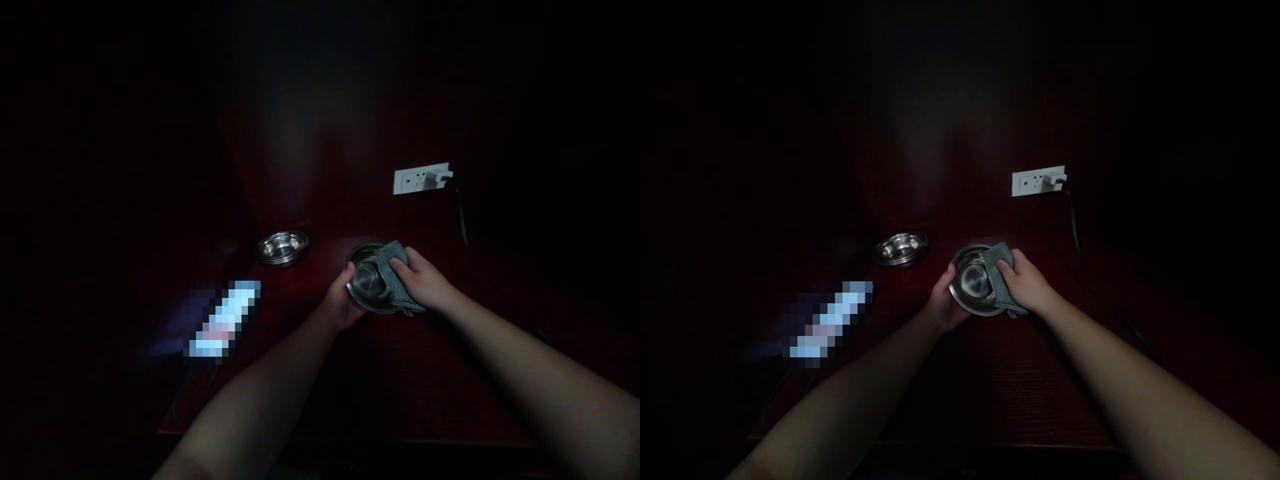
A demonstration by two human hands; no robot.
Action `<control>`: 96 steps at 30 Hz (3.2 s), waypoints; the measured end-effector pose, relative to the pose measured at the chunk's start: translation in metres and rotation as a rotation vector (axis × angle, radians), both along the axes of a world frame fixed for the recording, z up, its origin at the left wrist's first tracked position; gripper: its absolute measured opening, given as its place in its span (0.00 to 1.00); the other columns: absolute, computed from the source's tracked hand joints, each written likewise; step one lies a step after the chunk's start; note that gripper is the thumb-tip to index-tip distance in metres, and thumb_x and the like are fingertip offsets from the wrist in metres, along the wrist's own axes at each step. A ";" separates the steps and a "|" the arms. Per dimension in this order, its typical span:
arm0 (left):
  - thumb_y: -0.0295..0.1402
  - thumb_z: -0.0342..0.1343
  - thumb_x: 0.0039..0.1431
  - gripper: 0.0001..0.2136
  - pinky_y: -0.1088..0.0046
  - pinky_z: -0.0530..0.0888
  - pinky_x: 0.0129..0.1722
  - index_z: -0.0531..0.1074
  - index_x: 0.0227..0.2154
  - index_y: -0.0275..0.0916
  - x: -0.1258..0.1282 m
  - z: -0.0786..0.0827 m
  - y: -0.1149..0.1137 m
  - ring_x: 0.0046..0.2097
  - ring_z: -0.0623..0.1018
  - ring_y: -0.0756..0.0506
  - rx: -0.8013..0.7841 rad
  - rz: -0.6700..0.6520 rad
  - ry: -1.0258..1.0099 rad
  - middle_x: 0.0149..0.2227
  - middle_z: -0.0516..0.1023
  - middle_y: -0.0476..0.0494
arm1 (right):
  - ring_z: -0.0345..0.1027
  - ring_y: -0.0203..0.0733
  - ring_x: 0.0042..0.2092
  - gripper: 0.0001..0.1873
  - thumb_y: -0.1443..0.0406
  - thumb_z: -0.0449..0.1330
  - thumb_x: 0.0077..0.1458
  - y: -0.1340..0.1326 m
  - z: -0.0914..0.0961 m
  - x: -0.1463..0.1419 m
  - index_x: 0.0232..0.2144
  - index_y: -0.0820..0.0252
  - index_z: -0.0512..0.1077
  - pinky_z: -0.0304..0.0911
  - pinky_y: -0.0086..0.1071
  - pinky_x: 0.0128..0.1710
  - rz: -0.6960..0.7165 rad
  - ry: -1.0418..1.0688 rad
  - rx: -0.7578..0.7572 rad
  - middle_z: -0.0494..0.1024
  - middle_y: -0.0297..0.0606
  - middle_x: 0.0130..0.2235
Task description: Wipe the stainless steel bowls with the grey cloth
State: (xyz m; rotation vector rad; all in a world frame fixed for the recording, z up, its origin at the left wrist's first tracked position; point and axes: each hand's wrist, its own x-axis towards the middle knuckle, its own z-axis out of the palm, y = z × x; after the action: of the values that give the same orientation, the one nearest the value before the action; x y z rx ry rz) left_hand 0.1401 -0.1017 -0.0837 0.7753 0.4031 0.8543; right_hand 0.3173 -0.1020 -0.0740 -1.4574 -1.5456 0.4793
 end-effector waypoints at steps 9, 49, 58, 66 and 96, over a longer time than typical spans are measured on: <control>0.48 0.58 0.52 0.23 0.55 0.67 0.56 0.74 0.45 0.35 0.003 -0.001 0.001 0.55 0.74 0.35 -0.022 -0.006 0.069 0.46 0.79 0.36 | 0.64 0.42 0.27 0.11 0.55 0.53 0.56 -0.006 0.006 -0.004 0.27 0.53 0.58 0.58 0.35 0.28 -0.073 -0.172 0.060 0.69 0.34 0.26; 0.48 0.46 0.63 0.23 0.54 0.66 0.59 0.74 0.48 0.35 0.001 -0.001 0.001 0.59 0.71 0.36 -0.021 0.027 -0.017 0.52 0.77 0.36 | 0.57 0.37 0.24 0.17 0.55 0.62 0.49 -0.005 0.013 0.003 0.24 0.54 0.59 0.53 0.32 0.24 -0.159 0.070 0.225 0.64 0.29 0.23; 0.46 0.60 0.52 0.20 0.54 0.69 0.56 0.73 0.43 0.38 0.003 -0.003 0.000 0.57 0.73 0.35 0.120 0.127 -0.061 0.50 0.78 0.38 | 0.58 0.37 0.25 0.15 0.55 0.62 0.50 -0.004 0.013 0.003 0.24 0.55 0.60 0.54 0.33 0.24 -0.190 0.058 0.226 0.65 0.30 0.23; 0.51 0.48 0.61 0.25 0.50 0.63 0.61 0.74 0.48 0.36 0.006 -0.006 0.002 0.60 0.70 0.35 0.014 0.090 0.035 0.52 0.77 0.35 | 0.58 0.38 0.25 0.16 0.54 0.61 0.51 -0.011 0.015 0.000 0.25 0.54 0.60 0.54 0.33 0.24 -0.159 0.014 0.244 0.64 0.29 0.24; 0.52 0.32 0.66 0.33 0.59 0.56 0.66 0.73 0.51 0.33 0.015 -0.002 0.002 0.62 0.68 0.40 0.100 0.138 -0.033 0.53 0.76 0.36 | 0.56 0.39 0.26 0.18 0.50 0.52 0.59 -0.009 0.013 0.002 0.25 0.54 0.60 0.52 0.33 0.24 0.011 0.138 0.204 0.61 0.30 0.23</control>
State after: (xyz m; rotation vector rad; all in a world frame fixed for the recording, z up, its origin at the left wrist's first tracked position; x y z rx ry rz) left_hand 0.1554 -0.0994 -0.0853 0.8316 0.3898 1.0219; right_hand 0.3197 -0.1113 -0.0610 -1.2343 -1.4490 0.4072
